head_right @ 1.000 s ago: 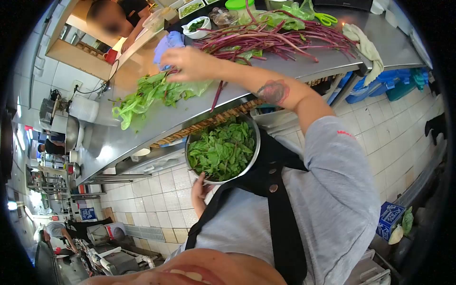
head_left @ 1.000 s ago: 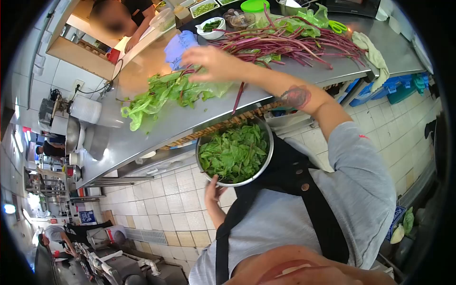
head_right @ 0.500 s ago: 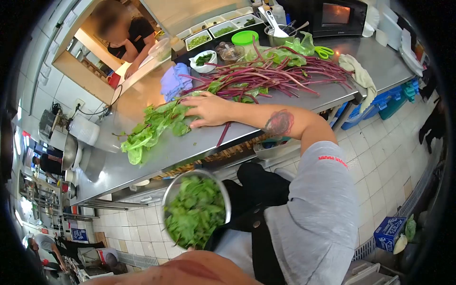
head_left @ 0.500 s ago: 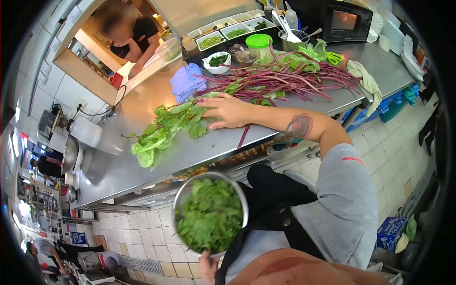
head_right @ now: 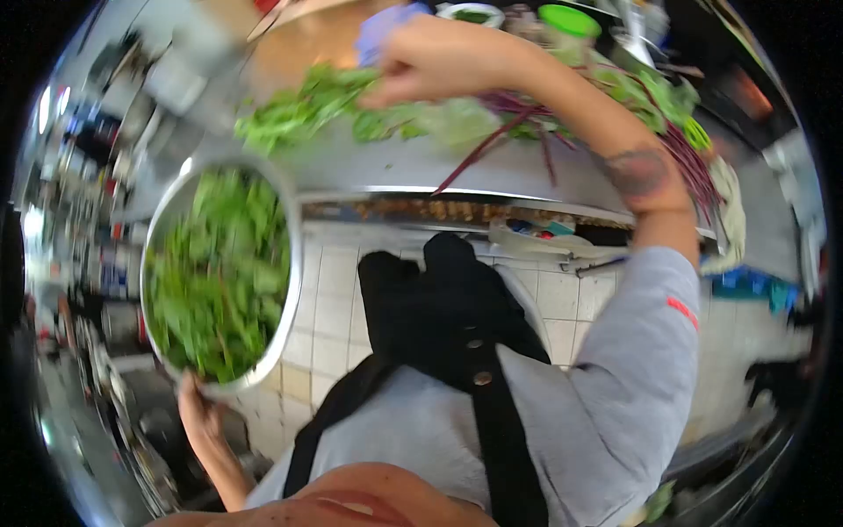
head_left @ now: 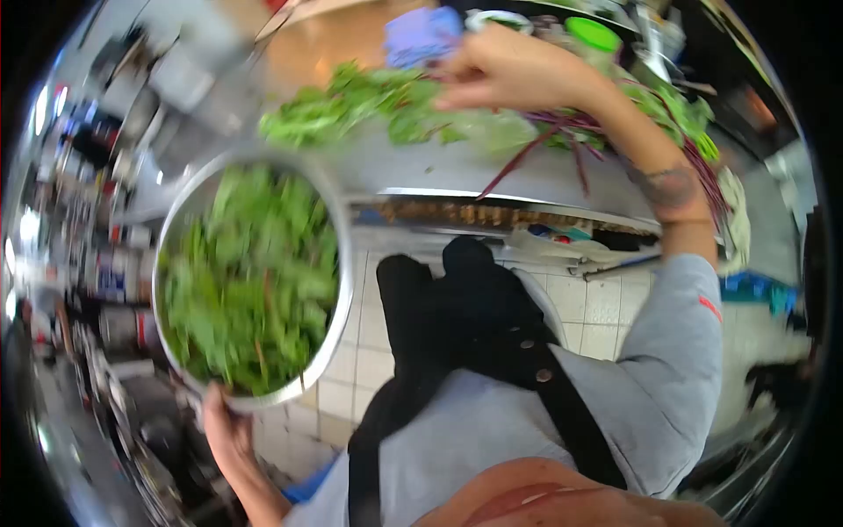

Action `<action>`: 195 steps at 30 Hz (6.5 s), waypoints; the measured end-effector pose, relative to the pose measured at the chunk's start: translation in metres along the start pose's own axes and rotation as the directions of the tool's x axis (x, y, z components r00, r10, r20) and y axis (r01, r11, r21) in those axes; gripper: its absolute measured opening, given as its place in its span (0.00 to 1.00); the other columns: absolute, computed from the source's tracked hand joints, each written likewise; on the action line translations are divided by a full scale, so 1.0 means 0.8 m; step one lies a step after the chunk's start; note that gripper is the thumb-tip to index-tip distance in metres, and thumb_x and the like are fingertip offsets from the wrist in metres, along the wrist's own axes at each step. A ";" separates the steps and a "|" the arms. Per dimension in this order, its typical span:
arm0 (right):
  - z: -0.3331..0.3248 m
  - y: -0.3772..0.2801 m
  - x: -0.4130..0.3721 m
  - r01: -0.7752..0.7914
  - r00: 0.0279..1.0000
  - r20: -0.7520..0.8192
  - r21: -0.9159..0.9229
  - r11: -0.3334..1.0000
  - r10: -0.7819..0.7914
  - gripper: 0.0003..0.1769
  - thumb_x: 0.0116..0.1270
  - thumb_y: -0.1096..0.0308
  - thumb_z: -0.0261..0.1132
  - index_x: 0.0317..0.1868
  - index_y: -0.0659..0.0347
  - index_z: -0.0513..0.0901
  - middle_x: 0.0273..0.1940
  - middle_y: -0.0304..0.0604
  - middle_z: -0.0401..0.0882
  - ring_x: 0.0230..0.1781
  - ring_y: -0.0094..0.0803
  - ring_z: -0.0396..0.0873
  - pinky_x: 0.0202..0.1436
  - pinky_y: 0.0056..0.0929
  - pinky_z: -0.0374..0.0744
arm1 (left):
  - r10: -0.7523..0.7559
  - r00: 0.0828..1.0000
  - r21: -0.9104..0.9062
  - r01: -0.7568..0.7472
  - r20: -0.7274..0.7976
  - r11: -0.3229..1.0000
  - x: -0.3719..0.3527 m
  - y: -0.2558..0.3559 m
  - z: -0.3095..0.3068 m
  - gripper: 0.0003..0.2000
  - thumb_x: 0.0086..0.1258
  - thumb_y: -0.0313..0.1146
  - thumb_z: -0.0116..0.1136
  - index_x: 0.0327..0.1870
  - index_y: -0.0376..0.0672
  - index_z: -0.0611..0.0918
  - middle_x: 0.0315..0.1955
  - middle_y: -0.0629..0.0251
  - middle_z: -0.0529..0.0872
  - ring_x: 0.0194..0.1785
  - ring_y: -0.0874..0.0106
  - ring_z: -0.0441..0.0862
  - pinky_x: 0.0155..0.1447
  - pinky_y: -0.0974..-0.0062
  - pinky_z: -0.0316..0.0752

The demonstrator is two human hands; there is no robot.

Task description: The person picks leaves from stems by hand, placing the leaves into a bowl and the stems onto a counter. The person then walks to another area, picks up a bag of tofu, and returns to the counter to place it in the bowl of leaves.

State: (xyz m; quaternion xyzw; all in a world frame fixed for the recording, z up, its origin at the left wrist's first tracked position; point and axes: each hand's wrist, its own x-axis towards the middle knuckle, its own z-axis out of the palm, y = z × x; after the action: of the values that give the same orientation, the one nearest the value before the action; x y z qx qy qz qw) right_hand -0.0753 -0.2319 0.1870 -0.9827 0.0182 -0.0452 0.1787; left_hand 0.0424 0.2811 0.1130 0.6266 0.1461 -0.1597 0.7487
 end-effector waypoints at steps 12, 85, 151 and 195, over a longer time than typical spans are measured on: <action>0.043 0.065 -0.075 -0.029 0.995 -0.087 0.112 0.993 0.039 0.06 0.56 0.75 0.68 0.31 0.69 0.80 0.27 0.48 0.79 0.27 0.36 0.79 0.33 0.29 0.76 | -0.111 0.817 -0.006 0.139 0.566 0.990 0.082 -0.013 0.260 0.20 0.67 0.23 0.50 0.60 0.27 0.67 0.57 0.48 0.75 0.58 0.56 0.79 0.61 0.58 0.80; 0.313 -1.105 -1.483 -0.485 -0.866 -0.170 0.065 -0.872 0.469 0.12 0.60 0.70 0.56 0.33 0.63 0.87 0.37 0.53 0.86 0.41 0.52 0.84 0.43 0.46 0.82 | -0.912 -0.360 -0.268 -0.914 0.198 0.304 -0.734 -0.468 -0.043 0.23 0.68 0.42 0.58 0.58 0.34 0.78 0.48 0.43 0.84 0.54 0.54 0.82 0.56 0.65 0.76; 0.168 -1.367 -1.694 -0.308 -0.947 -0.292 0.945 -0.115 0.132 0.21 0.70 0.61 0.60 0.60 0.59 0.70 0.52 0.44 0.76 0.48 0.30 0.75 0.47 0.31 0.75 | -0.858 -0.180 -0.335 -0.942 0.480 0.010 -0.645 -0.407 -0.164 0.21 0.60 0.42 0.56 0.48 0.35 0.82 0.45 0.42 0.84 0.52 0.48 0.81 0.55 0.56 0.76; 0.049 -0.479 -0.267 0.487 0.604 -0.093 0.829 -0.274 0.792 0.24 0.69 0.62 0.55 0.62 0.63 0.70 0.58 0.47 0.75 0.61 0.43 0.75 0.64 0.56 0.73 | -0.205 0.615 0.599 -0.788 0.761 -0.144 0.094 -0.046 -0.398 0.25 0.66 0.43 0.59 0.59 0.35 0.76 0.53 0.42 0.80 0.58 0.48 0.77 0.61 0.56 0.72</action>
State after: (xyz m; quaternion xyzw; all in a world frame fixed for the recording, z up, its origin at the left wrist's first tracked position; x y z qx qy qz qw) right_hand -0.2767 0.1514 0.2685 -0.2725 0.2158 -0.4066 0.8449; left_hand 0.0890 0.5842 -0.0060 0.8595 -0.4599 -0.2139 0.0630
